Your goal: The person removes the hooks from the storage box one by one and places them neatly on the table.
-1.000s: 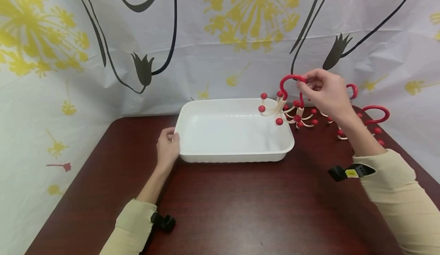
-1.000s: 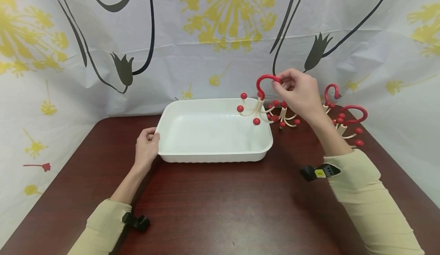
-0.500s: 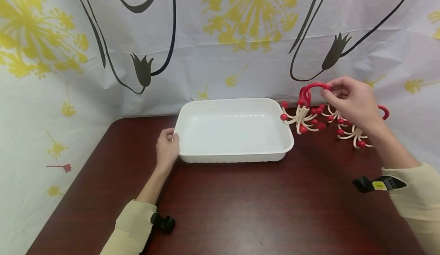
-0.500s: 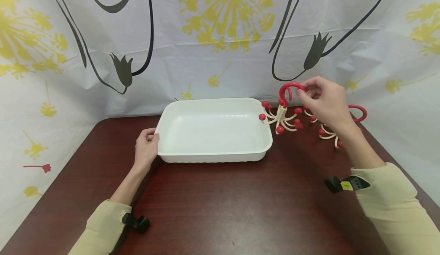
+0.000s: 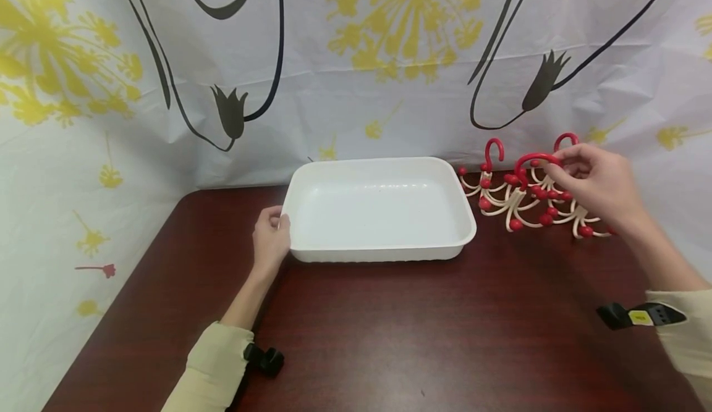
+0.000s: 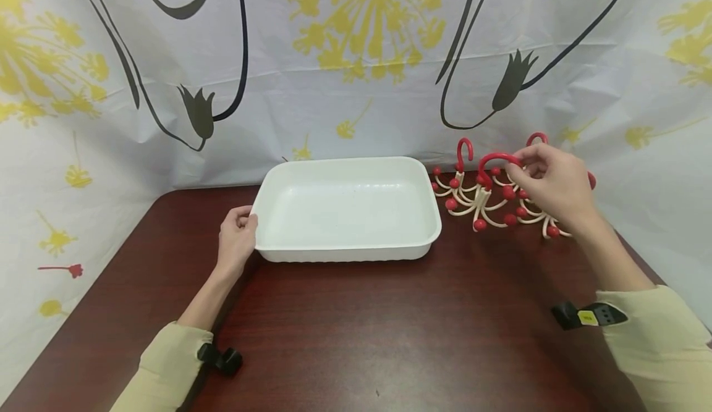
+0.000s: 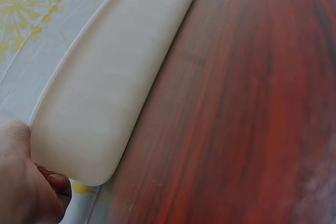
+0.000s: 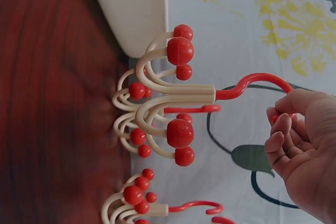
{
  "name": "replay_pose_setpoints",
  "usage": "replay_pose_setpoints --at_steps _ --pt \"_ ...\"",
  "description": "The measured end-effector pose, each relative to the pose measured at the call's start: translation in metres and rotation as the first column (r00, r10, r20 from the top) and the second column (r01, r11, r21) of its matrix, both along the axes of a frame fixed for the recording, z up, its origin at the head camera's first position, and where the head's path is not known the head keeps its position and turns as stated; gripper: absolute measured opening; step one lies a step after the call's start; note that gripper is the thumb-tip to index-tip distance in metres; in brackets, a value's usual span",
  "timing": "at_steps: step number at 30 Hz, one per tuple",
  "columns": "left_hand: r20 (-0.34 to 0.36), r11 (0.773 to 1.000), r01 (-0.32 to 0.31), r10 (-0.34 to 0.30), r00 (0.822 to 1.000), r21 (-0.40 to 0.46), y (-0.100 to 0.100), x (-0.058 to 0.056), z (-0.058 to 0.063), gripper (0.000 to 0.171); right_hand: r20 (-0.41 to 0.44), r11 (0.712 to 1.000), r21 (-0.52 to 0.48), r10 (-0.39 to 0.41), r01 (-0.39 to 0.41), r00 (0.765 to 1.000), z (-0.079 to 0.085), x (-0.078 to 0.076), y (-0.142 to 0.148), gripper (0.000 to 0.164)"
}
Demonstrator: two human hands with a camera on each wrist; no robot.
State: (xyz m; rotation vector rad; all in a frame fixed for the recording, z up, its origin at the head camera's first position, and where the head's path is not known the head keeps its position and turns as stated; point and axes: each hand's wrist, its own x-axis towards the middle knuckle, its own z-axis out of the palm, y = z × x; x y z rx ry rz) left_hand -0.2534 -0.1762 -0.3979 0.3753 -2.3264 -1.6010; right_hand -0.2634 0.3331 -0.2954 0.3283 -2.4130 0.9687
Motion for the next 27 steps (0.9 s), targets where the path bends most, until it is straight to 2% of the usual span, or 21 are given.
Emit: replay_pose_setpoints --at_steps 4,11,19,27 --pt "0.002 1.000 -0.001 0.001 1.000 0.001 0.000 0.000 0.001 0.037 0.008 1.000 0.018 -0.008 0.007 1.000 -0.006 0.002 0.005 0.017" --pt "0.010 1.000 -0.008 0.008 1.000 -0.004 0.000 0.000 0.001 0.038 0.084 0.996 0.083 0.014 -0.021 0.996 -0.017 0.002 0.007 0.019" --pt "0.005 1.000 -0.005 0.005 1.000 -0.001 0.000 -0.001 0.000 0.038 0.081 0.982 0.187 0.020 -0.035 0.997 -0.030 -0.001 0.004 0.024" --pt "0.004 1.000 0.005 -0.005 1.000 0.010 0.000 -0.001 -0.001 0.037 0.076 0.979 0.204 -0.004 -0.012 0.997 -0.033 -0.004 0.002 0.023"
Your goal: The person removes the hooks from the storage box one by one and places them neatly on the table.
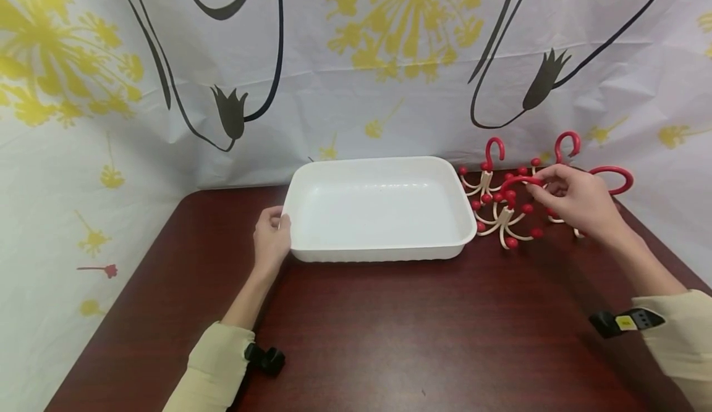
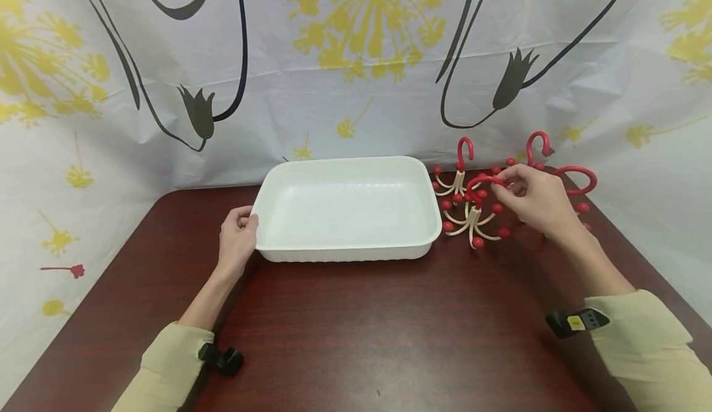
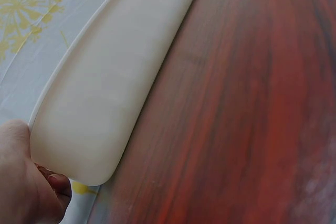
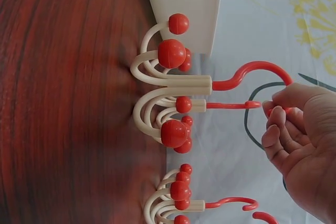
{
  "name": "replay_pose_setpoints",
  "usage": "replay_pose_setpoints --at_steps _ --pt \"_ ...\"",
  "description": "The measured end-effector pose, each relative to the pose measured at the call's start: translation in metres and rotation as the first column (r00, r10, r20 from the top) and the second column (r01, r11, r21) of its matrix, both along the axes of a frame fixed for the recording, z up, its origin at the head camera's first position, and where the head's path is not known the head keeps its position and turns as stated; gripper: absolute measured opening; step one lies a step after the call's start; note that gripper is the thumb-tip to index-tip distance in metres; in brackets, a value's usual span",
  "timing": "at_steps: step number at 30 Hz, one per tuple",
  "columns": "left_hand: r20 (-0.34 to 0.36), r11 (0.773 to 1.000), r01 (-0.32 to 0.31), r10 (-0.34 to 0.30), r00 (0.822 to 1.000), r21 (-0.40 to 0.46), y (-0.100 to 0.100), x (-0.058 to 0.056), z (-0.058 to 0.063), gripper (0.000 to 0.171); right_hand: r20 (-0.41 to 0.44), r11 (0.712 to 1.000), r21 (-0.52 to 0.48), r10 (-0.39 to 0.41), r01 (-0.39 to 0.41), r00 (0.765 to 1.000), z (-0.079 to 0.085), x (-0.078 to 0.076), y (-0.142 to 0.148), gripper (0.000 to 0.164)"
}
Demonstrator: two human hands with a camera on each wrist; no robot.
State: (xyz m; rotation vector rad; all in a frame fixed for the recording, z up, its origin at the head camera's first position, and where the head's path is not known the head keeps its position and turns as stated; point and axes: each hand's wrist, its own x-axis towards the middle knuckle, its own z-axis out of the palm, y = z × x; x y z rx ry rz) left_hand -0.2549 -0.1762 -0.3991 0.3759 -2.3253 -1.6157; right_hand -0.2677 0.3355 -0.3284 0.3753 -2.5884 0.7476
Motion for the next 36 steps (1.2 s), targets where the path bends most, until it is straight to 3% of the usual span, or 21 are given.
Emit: replay_pose_setpoints --at_steps 11,36 --pt "-0.004 1.000 -0.007 0.007 1.000 -0.010 0.0016 -0.0003 0.0026 0.037 0.046 1.000 0.007 -0.011 0.011 0.999 0.0032 -0.0017 0.0009 0.026" --pt "0.005 1.000 -0.007 0.007 1.000 -0.009 0.0005 -0.0002 -0.0005 0.037 0.054 1.000 -0.013 -0.001 0.002 0.999 0.0020 -0.0022 -0.0044 0.028"
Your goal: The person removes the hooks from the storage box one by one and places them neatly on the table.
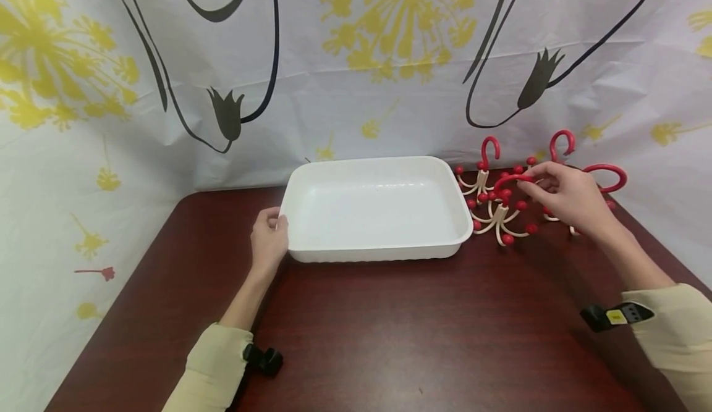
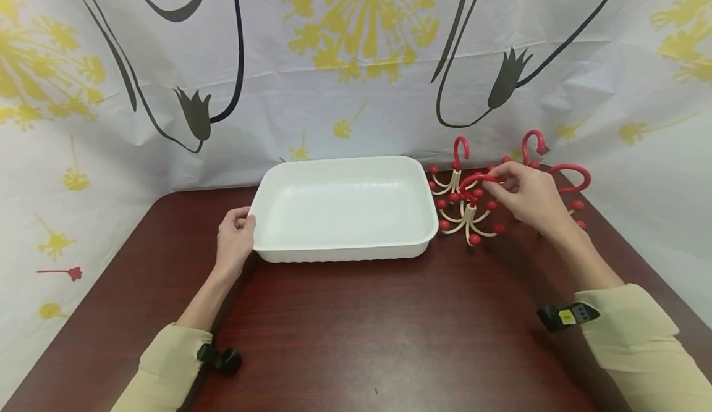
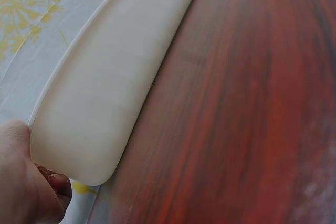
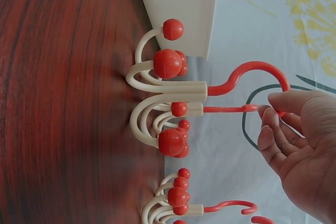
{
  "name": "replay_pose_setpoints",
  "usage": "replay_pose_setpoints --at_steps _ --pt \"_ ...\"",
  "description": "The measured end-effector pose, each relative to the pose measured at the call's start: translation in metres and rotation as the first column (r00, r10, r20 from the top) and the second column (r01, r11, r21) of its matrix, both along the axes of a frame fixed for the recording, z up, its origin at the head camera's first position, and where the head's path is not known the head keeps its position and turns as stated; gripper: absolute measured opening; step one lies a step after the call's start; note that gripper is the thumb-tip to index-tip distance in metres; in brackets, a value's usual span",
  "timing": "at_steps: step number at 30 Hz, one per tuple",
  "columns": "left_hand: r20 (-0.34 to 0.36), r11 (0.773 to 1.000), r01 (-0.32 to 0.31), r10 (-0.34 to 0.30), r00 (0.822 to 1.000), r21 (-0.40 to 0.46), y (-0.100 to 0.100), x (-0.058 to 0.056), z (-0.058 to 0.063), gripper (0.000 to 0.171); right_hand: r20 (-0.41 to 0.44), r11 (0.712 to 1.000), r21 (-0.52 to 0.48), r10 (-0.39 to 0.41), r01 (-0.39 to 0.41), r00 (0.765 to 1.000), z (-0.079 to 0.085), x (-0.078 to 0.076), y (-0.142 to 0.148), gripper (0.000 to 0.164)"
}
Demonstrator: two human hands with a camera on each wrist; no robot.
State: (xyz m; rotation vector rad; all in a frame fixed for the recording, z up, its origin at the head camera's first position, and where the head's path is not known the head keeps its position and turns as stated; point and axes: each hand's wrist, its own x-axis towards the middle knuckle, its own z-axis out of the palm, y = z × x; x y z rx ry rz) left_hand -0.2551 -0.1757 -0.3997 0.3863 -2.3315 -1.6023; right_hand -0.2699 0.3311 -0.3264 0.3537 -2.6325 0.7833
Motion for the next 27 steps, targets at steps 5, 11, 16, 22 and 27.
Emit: replay_pose_setpoints --at_steps 5,11,16,22,27 --pt "0.006 1.000 0.003 -0.003 1.000 -0.002 0.002 0.000 0.000 0.038 0.007 1.000 0.012 -0.007 0.007 1.000 0.002 0.004 0.003 0.027" --pt "0.000 1.000 0.012 -0.012 1.000 -0.007 0.003 -0.002 0.001 0.038 0.009 1.000 0.016 -0.004 0.004 1.000 0.004 0.006 0.006 0.027" --pt "0.011 1.000 0.016 -0.016 1.000 -0.002 0.001 -0.002 0.002 0.038 0.040 1.000 0.018 0.011 -0.012 0.999 0.002 0.005 0.008 0.034" --pt "0.017 0.999 0.021 -0.022 1.000 0.042 -0.003 0.000 0.003 0.039 0.062 1.000 0.014 0.010 -0.011 0.998 0.001 0.005 0.007 0.041" --pt "0.019 0.994 0.029 -0.031 0.999 0.109 -0.008 0.000 0.004 0.040 0.069 1.000 -0.017 -0.002 0.003 0.998 0.001 0.005 0.006 0.039"
